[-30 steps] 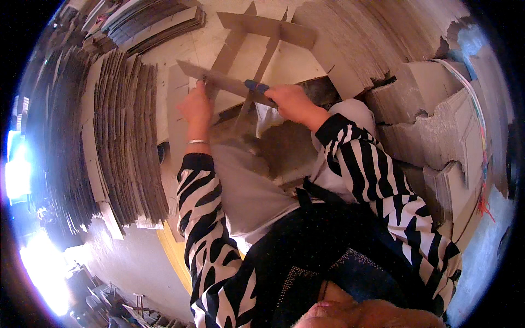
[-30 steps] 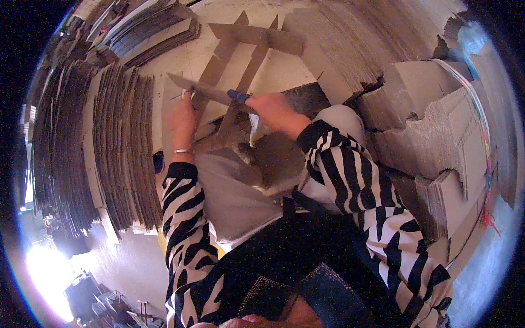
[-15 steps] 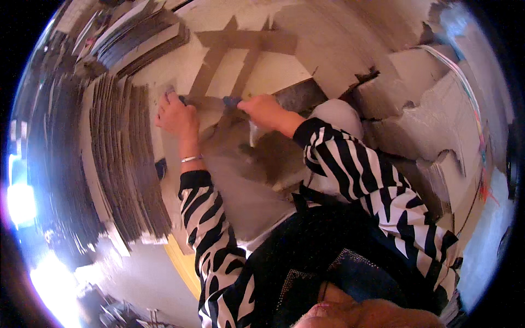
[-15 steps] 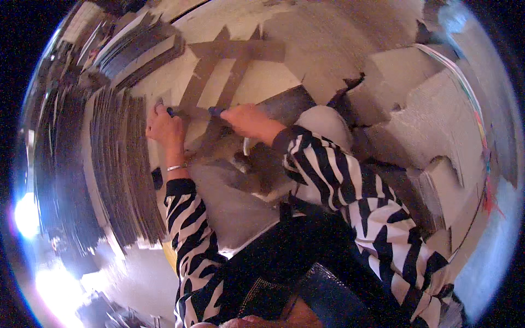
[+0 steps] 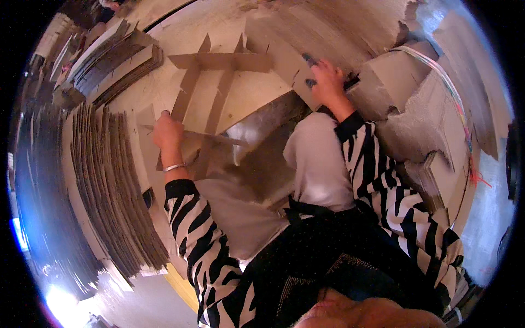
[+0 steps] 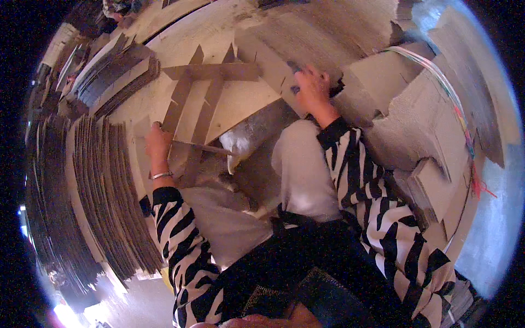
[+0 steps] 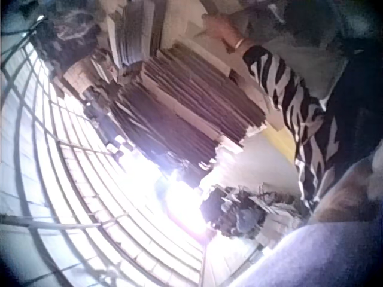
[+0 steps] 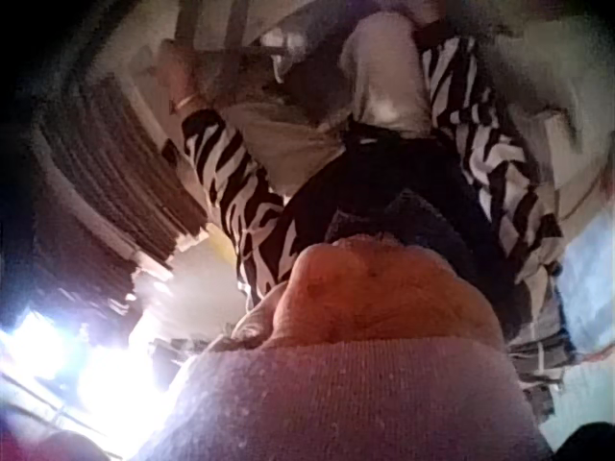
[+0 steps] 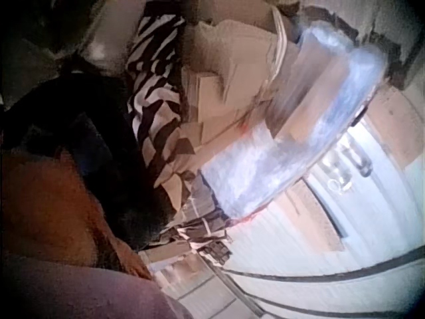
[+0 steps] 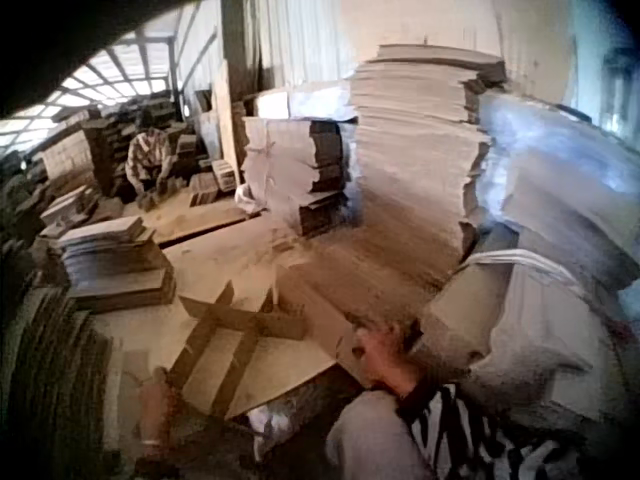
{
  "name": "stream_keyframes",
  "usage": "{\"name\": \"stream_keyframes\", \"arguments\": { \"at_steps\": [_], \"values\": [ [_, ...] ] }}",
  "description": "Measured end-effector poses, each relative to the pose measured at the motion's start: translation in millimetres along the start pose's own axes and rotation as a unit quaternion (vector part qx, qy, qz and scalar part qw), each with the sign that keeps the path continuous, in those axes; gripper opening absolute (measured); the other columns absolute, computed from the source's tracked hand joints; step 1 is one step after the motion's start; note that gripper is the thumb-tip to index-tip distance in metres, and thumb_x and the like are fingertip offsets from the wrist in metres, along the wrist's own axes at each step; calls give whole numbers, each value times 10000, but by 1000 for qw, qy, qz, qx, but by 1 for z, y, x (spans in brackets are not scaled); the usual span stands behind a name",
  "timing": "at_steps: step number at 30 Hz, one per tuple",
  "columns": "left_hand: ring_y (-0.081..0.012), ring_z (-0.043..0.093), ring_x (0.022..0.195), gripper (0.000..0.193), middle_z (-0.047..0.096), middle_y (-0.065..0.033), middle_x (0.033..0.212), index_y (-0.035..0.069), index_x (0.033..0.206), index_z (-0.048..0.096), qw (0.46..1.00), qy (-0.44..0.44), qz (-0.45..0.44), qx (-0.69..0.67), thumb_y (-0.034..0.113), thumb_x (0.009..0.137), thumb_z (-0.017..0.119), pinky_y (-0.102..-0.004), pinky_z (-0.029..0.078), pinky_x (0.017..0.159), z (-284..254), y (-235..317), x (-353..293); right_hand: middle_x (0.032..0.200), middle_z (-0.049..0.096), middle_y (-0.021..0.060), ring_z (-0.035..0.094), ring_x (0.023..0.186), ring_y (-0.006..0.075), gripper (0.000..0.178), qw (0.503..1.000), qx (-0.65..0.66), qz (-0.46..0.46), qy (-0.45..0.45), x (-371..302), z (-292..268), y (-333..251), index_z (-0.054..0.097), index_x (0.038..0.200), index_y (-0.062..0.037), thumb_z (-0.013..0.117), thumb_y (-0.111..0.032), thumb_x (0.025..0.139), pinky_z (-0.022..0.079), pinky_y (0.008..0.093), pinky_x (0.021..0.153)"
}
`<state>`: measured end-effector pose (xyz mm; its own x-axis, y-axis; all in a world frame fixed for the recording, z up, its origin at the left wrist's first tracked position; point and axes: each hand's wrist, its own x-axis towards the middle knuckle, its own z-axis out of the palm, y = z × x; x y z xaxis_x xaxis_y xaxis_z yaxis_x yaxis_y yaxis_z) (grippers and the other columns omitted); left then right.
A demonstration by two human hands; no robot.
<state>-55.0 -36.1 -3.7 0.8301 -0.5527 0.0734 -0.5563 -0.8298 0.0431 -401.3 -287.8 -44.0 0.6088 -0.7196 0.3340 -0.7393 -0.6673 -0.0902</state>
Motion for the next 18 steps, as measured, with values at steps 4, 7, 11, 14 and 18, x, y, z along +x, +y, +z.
{"name": "stream_keyframes", "arguments": {
  "at_steps": [4, 7, 11, 14, 18],
  "values": [
    [-355, 634, 1002, 339, 670, -158, 1060, 115, 1122, 640, 998, -55, -1, 14, 217, 812, 546, -472, 517, 817, 11, -9, 7, 1019, 645, 171, 580, 959, 403, 264, 987, 85, -29, 134, 32, -40, -2, 588, 1031, -47, 628, -154, 792, 463, 475, 785],
    [-351, 624, 1031, 343, 664, -159, 1075, 114, 1126, 646, 998, -58, -14, -6, 216, 819, 531, -460, 515, 830, 17, -32, 13, 806, 649, 202, 601, 807, 427, 298, 976, 192, -20, 103, 65, -58, -54, 575, 1109, -23, 585, -149, 839, 468, 475, 701],
    [-345, 621, 1039, 331, 662, -160, 1078, 115, 1110, 652, 996, -84, -27, -16, 200, 816, 527, -446, 512, 840, 6, -12, 14, 843, 649, 214, 602, 830, 422, 288, 916, 397, -12, -55, 106, -15, -84, 596, 1059, -31, 611, -210, 834, 473, 449, 709],
    [-341, 625, 1024, 318, 662, -160, 1077, 114, 1092, 657, 997, -76, 7, -15, 193, 810, 533, -449, 512, 834, 7, -22, 10, 872, 657, 204, 629, 822, 364, 305, 939, 333, 1, -91, 114, 14, -107, 604, 1029, -18, 636, -240, 822, 480, 414, 705],
    [-349, 625, 1011, 296, 664, -162, 1063, 95, 1062, 655, 996, -84, -4, -22, 180, 805, 534, -462, 509, 828, 1, -27, 10, 934, 650, 219, 618, 882, 386, 317, 956, 287, 51, 35, 119, 11, -104, 607, 990, -8, 649, -262, 804, 479, 445, 748]
  ]
}}
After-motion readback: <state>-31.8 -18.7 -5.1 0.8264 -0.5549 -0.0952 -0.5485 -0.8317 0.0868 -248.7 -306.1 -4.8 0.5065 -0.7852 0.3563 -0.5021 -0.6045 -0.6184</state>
